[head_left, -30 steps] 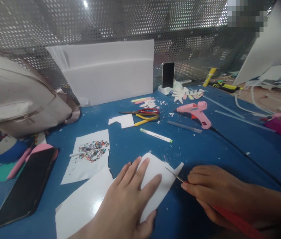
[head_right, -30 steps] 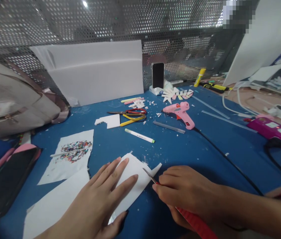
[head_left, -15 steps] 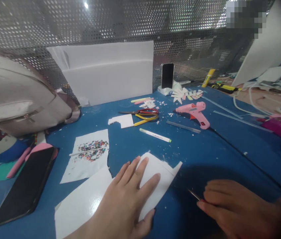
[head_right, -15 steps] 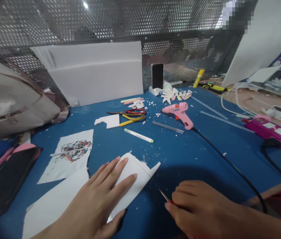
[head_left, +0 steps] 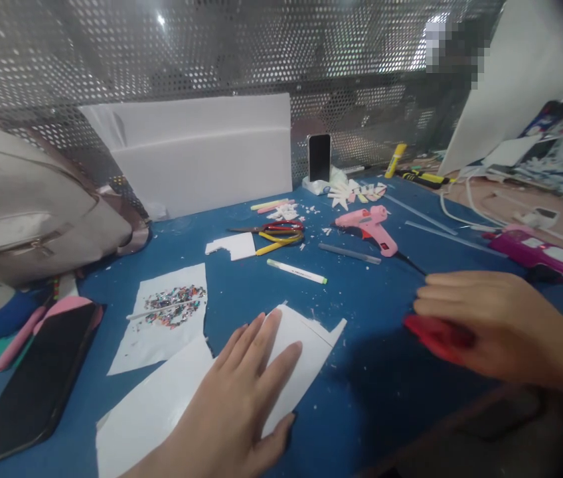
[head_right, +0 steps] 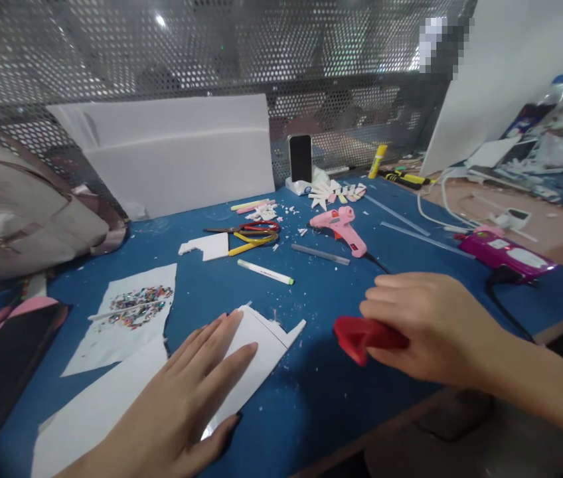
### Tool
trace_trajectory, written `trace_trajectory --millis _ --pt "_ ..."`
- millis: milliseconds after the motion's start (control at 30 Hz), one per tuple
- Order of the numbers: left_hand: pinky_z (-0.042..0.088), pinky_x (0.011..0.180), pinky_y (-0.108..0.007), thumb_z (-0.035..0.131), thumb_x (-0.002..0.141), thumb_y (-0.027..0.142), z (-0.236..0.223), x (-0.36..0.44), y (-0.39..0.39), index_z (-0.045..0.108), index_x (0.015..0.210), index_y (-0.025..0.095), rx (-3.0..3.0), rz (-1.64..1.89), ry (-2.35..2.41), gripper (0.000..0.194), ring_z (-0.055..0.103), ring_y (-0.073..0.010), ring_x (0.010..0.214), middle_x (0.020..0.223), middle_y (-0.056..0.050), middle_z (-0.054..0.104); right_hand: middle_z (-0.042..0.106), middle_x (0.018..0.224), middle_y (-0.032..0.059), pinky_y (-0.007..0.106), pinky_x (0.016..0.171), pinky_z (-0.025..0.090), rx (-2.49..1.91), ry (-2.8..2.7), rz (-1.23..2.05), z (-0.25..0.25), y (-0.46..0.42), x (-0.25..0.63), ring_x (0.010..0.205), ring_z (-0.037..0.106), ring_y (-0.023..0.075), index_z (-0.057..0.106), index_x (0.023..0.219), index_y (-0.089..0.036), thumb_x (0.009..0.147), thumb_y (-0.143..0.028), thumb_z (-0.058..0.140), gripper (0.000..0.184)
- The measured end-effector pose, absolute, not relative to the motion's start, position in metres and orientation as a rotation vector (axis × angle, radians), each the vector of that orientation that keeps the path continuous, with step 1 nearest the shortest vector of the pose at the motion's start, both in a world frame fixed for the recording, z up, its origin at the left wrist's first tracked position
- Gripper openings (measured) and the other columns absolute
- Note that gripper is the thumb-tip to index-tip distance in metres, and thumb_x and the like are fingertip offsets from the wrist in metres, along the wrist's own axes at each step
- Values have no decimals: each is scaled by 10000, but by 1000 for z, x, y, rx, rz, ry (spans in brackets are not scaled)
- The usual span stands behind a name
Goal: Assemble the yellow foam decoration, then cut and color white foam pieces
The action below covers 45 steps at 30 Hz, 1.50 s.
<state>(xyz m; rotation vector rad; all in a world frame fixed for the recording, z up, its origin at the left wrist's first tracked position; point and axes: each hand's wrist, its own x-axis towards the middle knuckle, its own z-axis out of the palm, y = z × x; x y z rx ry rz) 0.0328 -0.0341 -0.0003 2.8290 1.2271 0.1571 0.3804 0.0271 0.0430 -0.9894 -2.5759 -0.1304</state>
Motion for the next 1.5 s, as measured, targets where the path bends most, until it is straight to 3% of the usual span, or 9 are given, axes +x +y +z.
trace_trajectory --millis 200,333,567,733,867,1200,1333,1400,1500 --pt "400 1035 -620 517 862 278 2 32 -36 329 1454 246 2834 200 1239 622 219 -390 1447 1624 -128 70 590 621 20 267 501 159 -1452 -2915 -126 37 58 375 501 495 174 575 746 -221 843 -398 636 211" --pt "406 1030 -592 542 826 288 0 32 -35 394 1402 209 2873 316 1202 600 240 -378 1440 1617 -134 117 631 799 48 272 565 300 -1386 -2822 -44 49 62 355 722 579 221 585 837 -206 806 -418 675 232" --pt "412 995 -564 521 886 412 7 32 -39 395 1404 188 3040 498 1038 578 174 -391 1452 1609 -148 143 630 1081 50 263 719 435 -1175 -2441 1130 63 51 305 889 580 171 536 1249 -244 926 -482 523 401" --pt "406 992 -557 479 917 425 13 33 -42 411 1394 225 3078 520 1072 521 159 -379 1458 1609 -123 162 460 730 -31 191 519 307 -1073 -2065 1795 53 59 283 586 374 72 587 1118 -186 934 -478 533 350" --pt "401 1008 -539 448 941 483 12 32 -43 422 1387 229 3084 563 1055 514 175 -371 1457 1607 -120 174 414 728 -44 171 474 228 -990 -1814 2003 48 63 276 556 289 49 585 1008 -176 894 -447 618 296" --pt "435 980 -566 451 939 506 13 31 -42 439 1383 213 3098 585 1017 531 201 -393 1448 1596 -135 209 530 730 -33 170 458 202 -1047 -1781 1930 54 63 272 565 378 50 562 934 -189 892 -398 623 222" --pt "416 1006 -560 397 965 512 11 32 -43 451 1377 222 3091 595 1040 507 201 -378 1452 1600 -118 205 555 722 -28 182 510 283 -1004 -1934 1836 59 65 271 576 430 65 553 948 -184 914 -324 561 145" --pt "412 1010 -562 408 962 505 11 31 -43 455 1374 215 3087 583 1027 506 207 -379 1451 1597 -126 212 576 739 -17 208 576 350 -957 -2168 1602 63 67 272 616 481 87 568 942 -184 909 -275 538 101" --pt "426 991 -563 434 949 497 10 30 -42 464 1369 201 3106 587 997 514 222 -392 1443 1588 -143 230 641 862 12 259 666 378 -922 -2587 812 66 68 275 734 557 132 615 949 -195 904 -212 515 111"
